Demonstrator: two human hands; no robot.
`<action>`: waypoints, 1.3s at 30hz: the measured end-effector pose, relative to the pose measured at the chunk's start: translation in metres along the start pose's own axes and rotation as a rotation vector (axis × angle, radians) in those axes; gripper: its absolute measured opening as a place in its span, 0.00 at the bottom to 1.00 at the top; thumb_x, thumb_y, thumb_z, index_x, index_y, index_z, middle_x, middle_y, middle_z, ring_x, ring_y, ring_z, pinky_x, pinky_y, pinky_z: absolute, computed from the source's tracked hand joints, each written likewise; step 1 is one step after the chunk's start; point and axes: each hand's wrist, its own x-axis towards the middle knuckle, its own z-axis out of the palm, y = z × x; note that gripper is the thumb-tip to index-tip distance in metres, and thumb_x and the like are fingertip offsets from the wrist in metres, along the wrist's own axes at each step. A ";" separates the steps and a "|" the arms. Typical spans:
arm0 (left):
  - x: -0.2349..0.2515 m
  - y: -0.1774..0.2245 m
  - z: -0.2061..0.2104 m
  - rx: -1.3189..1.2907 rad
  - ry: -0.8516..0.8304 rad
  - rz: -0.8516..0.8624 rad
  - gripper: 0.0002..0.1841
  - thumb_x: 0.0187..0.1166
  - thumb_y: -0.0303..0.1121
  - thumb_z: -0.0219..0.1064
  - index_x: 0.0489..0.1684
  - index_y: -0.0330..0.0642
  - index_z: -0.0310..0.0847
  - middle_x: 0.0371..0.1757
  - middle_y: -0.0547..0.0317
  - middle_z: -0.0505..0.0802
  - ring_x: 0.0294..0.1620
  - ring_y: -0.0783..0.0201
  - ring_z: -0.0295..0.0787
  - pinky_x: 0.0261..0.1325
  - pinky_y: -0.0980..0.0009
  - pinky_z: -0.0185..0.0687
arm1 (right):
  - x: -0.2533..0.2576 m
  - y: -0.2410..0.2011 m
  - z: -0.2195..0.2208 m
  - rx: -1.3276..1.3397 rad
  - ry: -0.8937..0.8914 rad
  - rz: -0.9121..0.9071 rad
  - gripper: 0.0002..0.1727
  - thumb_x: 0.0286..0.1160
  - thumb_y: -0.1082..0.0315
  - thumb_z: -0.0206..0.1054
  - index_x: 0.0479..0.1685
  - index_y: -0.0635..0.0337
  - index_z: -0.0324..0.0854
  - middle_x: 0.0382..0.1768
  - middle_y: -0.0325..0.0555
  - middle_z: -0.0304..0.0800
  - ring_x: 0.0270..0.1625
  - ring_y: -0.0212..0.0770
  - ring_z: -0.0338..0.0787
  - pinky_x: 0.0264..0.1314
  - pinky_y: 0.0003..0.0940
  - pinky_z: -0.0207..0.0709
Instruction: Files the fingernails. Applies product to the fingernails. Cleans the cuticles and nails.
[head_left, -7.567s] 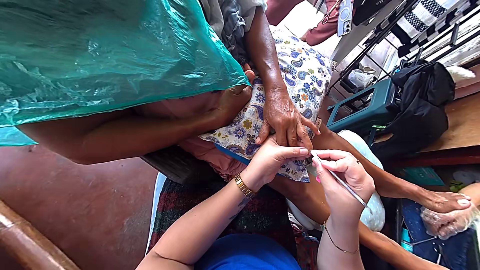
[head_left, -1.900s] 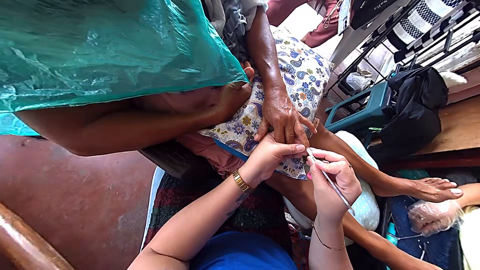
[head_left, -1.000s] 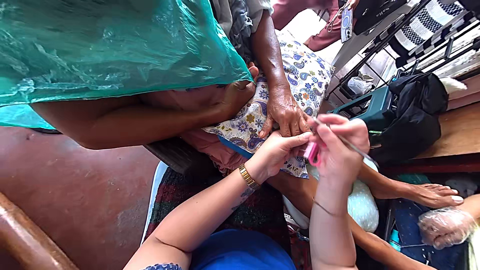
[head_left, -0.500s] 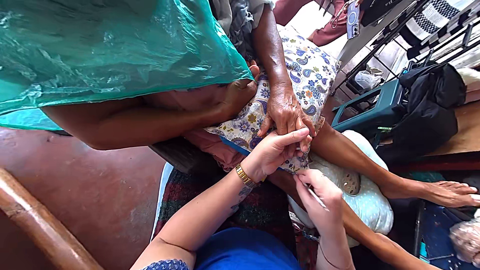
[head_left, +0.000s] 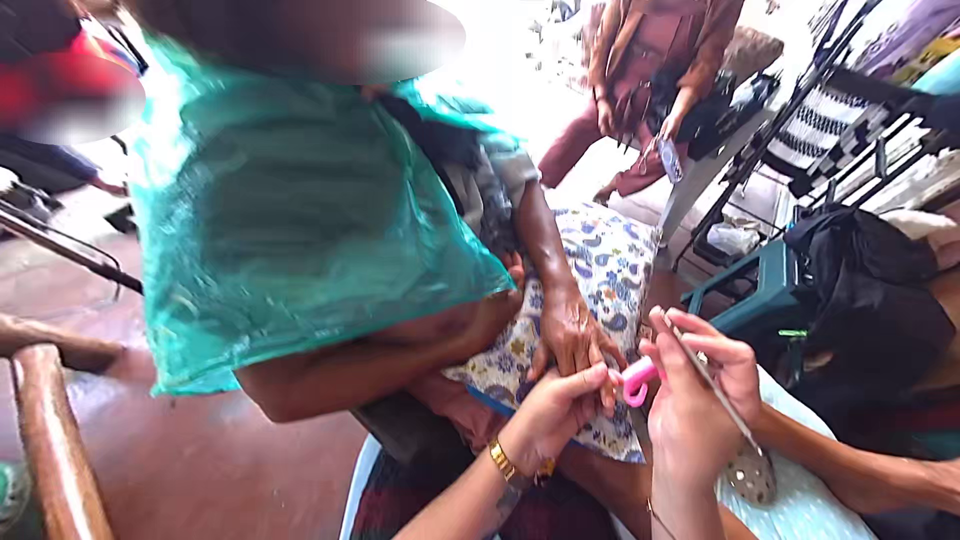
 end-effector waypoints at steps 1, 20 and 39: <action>0.000 0.001 0.001 -0.001 0.023 -0.008 0.10 0.86 0.30 0.60 0.41 0.39 0.87 0.35 0.56 0.94 0.36 0.68 0.91 0.47 0.72 0.89 | -0.006 -0.003 0.001 0.029 -0.034 0.025 0.07 0.70 0.79 0.74 0.40 0.57 0.86 0.51 0.50 0.94 0.47 0.45 0.98 0.43 0.35 0.96; -0.001 -0.003 -0.010 -0.025 -0.012 -0.039 0.14 0.86 0.34 0.58 0.43 0.34 0.89 0.48 0.44 0.95 0.46 0.60 0.94 0.55 0.66 0.89 | -0.037 0.010 -0.037 -0.012 -0.034 0.044 0.09 0.68 0.80 0.74 0.42 0.58 0.86 0.48 0.50 0.94 0.40 0.39 0.97 0.37 0.29 0.94; -0.005 0.003 -0.004 -0.109 -0.013 -0.036 0.11 0.84 0.27 0.61 0.38 0.33 0.90 0.45 0.44 0.96 0.44 0.62 0.96 0.55 0.69 0.90 | -0.082 0.007 -0.042 -0.151 -0.191 0.002 0.10 0.69 0.79 0.71 0.42 0.53 0.87 0.49 0.41 0.92 0.58 0.38 0.93 0.60 0.30 0.90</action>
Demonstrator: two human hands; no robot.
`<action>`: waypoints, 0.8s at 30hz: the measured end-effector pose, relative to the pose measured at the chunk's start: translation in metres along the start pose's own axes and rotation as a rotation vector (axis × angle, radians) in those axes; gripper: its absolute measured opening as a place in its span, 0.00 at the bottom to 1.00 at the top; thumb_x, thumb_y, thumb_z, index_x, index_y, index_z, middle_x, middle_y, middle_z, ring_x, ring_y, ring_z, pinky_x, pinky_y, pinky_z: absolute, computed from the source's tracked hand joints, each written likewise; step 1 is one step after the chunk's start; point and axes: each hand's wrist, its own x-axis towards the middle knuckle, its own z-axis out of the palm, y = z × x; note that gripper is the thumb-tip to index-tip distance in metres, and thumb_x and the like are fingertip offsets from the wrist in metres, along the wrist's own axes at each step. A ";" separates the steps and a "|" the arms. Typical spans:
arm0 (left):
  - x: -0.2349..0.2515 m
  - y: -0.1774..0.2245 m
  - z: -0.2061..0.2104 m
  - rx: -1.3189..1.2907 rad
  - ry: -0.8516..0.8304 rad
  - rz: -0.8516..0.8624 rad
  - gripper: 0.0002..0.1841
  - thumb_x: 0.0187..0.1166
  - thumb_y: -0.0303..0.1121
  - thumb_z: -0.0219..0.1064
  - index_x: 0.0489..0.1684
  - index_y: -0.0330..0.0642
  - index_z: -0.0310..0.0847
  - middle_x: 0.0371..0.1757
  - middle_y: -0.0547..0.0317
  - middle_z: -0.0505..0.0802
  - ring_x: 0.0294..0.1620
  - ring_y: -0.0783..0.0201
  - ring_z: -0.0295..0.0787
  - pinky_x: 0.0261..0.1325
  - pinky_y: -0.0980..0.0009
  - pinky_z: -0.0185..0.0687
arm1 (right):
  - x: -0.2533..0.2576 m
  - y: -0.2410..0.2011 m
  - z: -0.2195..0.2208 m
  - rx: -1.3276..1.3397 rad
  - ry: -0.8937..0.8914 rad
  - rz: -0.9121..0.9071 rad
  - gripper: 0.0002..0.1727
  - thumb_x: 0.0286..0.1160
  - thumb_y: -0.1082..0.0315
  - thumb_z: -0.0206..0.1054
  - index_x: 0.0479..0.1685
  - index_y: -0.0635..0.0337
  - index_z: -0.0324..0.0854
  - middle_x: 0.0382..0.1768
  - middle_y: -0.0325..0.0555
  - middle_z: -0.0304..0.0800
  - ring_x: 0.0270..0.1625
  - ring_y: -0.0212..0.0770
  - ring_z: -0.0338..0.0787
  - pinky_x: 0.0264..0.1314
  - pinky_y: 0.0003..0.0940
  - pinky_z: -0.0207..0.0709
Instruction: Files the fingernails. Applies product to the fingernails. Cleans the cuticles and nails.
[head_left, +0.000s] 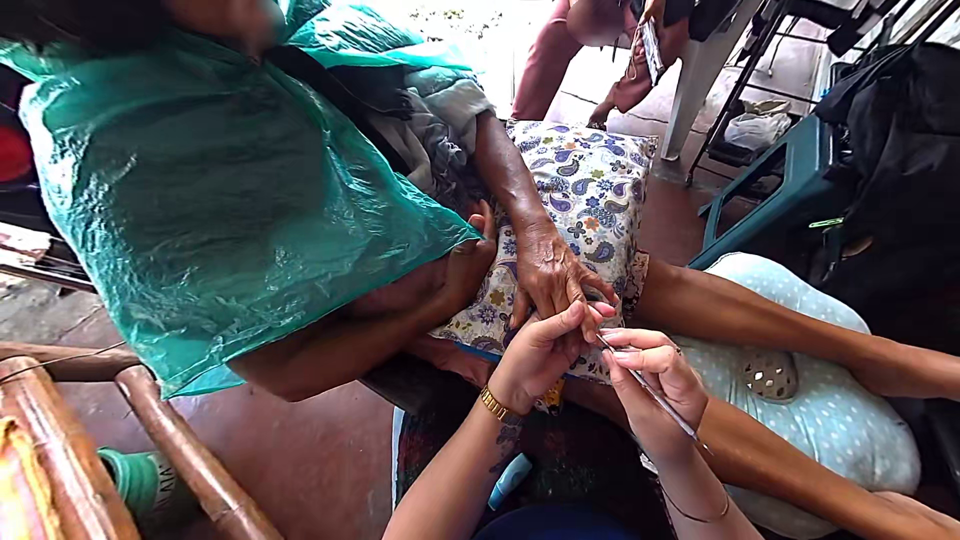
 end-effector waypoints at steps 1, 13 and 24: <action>0.000 0.000 0.000 0.000 0.004 -0.001 0.11 0.84 0.27 0.61 0.39 0.33 0.90 0.45 0.44 0.96 0.44 0.62 0.96 0.55 0.69 0.90 | 0.000 0.000 0.000 0.002 0.002 0.003 0.10 0.69 0.79 0.72 0.42 0.53 0.87 0.49 0.41 0.92 0.58 0.38 0.93 0.60 0.30 0.90; 0.001 0.000 -0.001 -0.002 -0.002 -0.009 0.10 0.83 0.26 0.63 0.39 0.32 0.90 0.43 0.45 0.96 0.42 0.63 0.95 0.54 0.70 0.90 | 0.003 -0.004 -0.003 0.010 -0.014 0.043 0.09 0.67 0.79 0.73 0.39 0.55 0.88 0.47 0.43 0.95 0.56 0.39 0.95 0.59 0.31 0.91; -0.010 0.008 0.038 0.043 0.102 -0.025 0.16 0.84 0.20 0.52 0.30 0.36 0.88 0.29 0.54 0.95 0.33 0.69 0.94 0.49 0.76 0.89 | 0.008 -0.005 -0.004 0.029 -0.013 0.086 0.09 0.68 0.79 0.73 0.39 0.53 0.89 0.47 0.42 0.96 0.51 0.35 0.95 0.54 0.26 0.91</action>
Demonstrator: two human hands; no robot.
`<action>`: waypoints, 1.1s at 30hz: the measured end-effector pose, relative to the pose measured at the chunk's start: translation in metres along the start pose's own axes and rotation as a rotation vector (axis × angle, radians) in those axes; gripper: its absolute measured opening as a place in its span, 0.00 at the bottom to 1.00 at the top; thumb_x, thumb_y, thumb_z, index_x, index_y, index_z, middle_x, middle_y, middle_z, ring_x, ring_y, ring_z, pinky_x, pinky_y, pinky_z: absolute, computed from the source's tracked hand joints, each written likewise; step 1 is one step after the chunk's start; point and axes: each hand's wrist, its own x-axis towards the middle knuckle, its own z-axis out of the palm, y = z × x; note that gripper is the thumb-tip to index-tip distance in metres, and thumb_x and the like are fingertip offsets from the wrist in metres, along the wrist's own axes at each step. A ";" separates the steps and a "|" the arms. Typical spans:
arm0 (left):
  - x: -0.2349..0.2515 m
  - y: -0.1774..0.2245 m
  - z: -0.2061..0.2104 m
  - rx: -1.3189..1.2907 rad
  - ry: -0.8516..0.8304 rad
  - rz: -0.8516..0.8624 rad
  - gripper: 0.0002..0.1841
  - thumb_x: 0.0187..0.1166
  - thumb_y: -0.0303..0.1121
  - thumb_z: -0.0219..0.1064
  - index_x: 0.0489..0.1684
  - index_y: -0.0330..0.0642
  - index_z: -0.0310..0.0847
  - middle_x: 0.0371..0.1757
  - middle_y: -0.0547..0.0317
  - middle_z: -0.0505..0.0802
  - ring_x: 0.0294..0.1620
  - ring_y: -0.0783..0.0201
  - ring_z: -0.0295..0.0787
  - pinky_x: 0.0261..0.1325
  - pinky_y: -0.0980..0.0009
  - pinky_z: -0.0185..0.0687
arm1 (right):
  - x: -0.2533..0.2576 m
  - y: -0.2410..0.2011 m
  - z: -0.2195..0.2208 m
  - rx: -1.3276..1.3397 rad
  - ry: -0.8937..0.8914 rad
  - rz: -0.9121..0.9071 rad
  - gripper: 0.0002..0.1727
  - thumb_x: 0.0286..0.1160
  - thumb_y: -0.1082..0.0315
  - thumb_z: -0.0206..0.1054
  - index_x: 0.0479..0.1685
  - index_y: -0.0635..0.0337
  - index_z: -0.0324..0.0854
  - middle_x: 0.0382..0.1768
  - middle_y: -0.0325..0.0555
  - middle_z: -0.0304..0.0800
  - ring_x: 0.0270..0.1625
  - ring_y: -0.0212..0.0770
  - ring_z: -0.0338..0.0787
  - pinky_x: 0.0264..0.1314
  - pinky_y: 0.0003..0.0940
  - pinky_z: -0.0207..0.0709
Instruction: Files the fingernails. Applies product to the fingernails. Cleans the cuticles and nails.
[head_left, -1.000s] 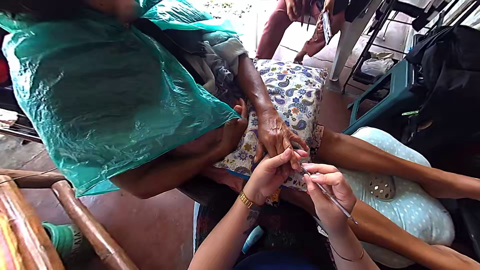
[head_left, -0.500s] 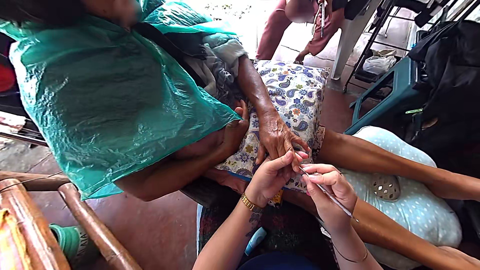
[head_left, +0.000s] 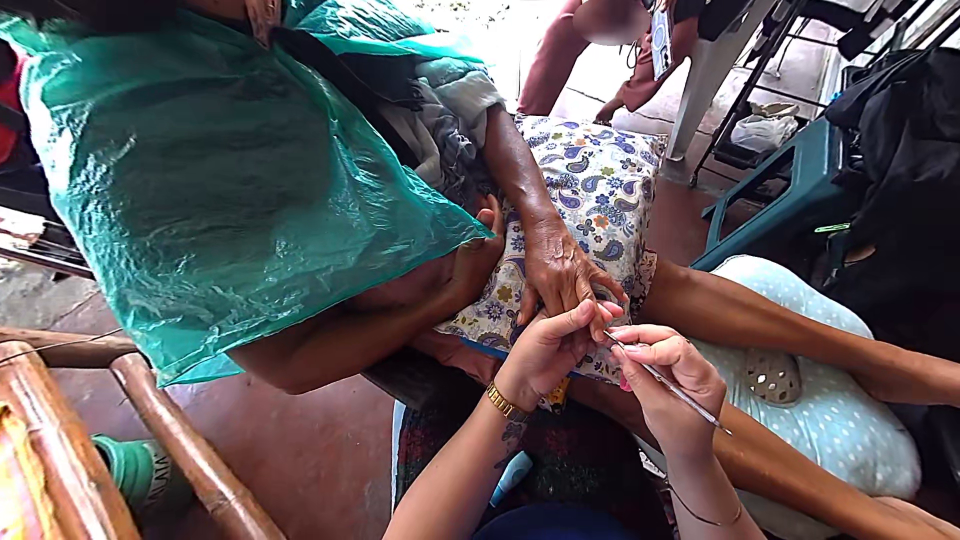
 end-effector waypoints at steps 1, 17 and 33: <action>0.000 0.000 0.000 0.003 0.002 -0.002 0.16 0.83 0.20 0.52 0.30 0.36 0.87 0.30 0.54 0.95 0.33 0.69 0.94 0.49 0.76 0.90 | 0.000 0.000 -0.001 0.009 -0.006 0.005 0.09 0.68 0.79 0.74 0.39 0.53 0.89 0.47 0.42 0.96 0.51 0.35 0.96 0.53 0.26 0.91; 0.016 -0.009 -0.034 -0.025 -0.089 0.002 0.10 0.83 0.26 0.61 0.38 0.33 0.90 0.41 0.47 0.96 0.41 0.63 0.95 0.54 0.69 0.90 | 0.004 -0.002 -0.007 -0.034 -0.045 0.007 0.09 0.67 0.79 0.74 0.38 0.54 0.91 0.47 0.43 0.96 0.48 0.35 0.96 0.49 0.25 0.92; 0.015 -0.008 -0.034 0.001 -0.103 0.011 0.10 0.83 0.25 0.60 0.39 0.33 0.90 0.41 0.48 0.96 0.41 0.64 0.94 0.53 0.71 0.90 | 0.001 -0.004 -0.005 -0.156 -0.061 -0.088 0.08 0.68 0.79 0.73 0.36 0.55 0.88 0.47 0.43 0.96 0.53 0.38 0.96 0.55 0.28 0.92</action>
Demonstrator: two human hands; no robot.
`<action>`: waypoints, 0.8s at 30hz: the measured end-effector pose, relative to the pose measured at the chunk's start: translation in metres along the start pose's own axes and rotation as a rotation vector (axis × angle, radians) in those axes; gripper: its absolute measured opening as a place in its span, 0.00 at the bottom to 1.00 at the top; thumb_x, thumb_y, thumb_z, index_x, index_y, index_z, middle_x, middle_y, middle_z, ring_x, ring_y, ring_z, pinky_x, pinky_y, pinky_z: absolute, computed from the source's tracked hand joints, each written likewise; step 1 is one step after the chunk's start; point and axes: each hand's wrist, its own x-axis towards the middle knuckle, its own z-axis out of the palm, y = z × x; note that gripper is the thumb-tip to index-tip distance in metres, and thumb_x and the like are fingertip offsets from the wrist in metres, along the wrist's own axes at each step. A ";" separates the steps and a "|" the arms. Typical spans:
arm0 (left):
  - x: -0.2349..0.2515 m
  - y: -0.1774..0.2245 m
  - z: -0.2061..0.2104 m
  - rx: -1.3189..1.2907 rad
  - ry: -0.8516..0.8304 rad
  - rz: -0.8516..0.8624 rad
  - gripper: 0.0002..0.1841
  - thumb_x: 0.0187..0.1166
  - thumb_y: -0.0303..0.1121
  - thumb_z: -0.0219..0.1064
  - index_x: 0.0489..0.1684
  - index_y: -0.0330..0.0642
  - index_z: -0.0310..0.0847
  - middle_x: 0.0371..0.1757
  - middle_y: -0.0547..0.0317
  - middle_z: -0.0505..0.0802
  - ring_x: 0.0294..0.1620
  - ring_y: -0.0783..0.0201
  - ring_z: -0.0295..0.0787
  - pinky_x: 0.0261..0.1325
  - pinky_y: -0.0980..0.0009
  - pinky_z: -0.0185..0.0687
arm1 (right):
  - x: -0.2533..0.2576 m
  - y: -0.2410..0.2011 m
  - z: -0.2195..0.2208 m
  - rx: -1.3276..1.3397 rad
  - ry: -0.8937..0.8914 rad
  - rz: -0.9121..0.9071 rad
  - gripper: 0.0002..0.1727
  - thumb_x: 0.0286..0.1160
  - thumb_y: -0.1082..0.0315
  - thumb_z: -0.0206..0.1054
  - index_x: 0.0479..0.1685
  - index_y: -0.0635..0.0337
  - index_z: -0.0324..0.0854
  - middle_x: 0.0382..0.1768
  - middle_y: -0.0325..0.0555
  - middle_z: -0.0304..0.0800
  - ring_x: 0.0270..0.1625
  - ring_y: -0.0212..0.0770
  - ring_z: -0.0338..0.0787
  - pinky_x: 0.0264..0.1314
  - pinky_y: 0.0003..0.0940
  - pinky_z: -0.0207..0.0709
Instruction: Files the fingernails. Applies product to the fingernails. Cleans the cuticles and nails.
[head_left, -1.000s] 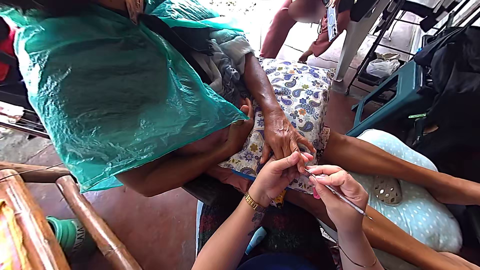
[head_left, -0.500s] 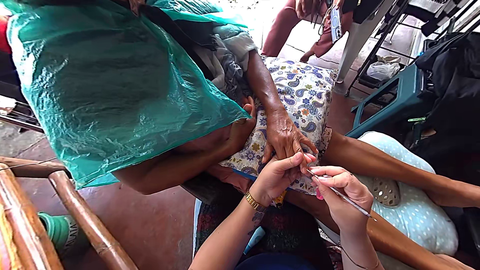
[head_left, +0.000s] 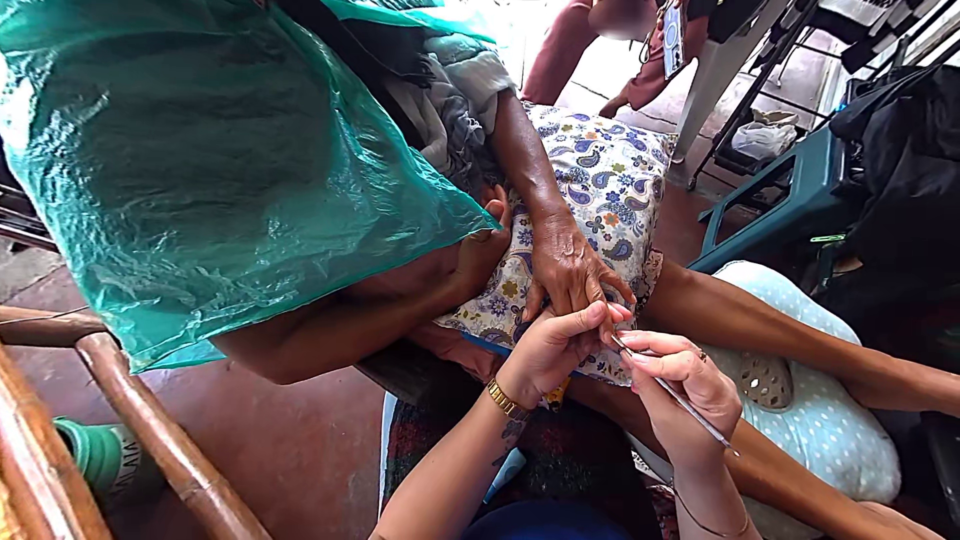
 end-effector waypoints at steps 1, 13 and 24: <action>0.000 0.000 0.000 0.000 0.005 -0.001 0.10 0.82 0.25 0.61 0.39 0.33 0.90 0.41 0.48 0.96 0.40 0.65 0.94 0.52 0.71 0.90 | 0.000 0.000 -0.001 0.004 -0.008 -0.003 0.08 0.69 0.79 0.72 0.37 0.54 0.88 0.47 0.43 0.96 0.53 0.38 0.96 0.56 0.29 0.92; -0.001 0.001 -0.002 0.003 -0.009 0.007 0.09 0.82 0.25 0.62 0.38 0.32 0.91 0.39 0.49 0.96 0.39 0.65 0.94 0.53 0.71 0.89 | -0.001 0.001 0.005 -0.010 0.007 -0.029 0.08 0.68 0.80 0.71 0.35 0.55 0.86 0.47 0.42 0.95 0.55 0.38 0.95 0.58 0.29 0.91; -0.001 0.001 0.000 0.032 0.011 0.008 0.10 0.82 0.24 0.61 0.38 0.33 0.90 0.38 0.50 0.95 0.39 0.65 0.94 0.52 0.71 0.90 | 0.001 -0.001 0.002 -0.010 -0.008 0.010 0.07 0.68 0.79 0.73 0.35 0.55 0.88 0.46 0.42 0.95 0.53 0.37 0.96 0.55 0.28 0.91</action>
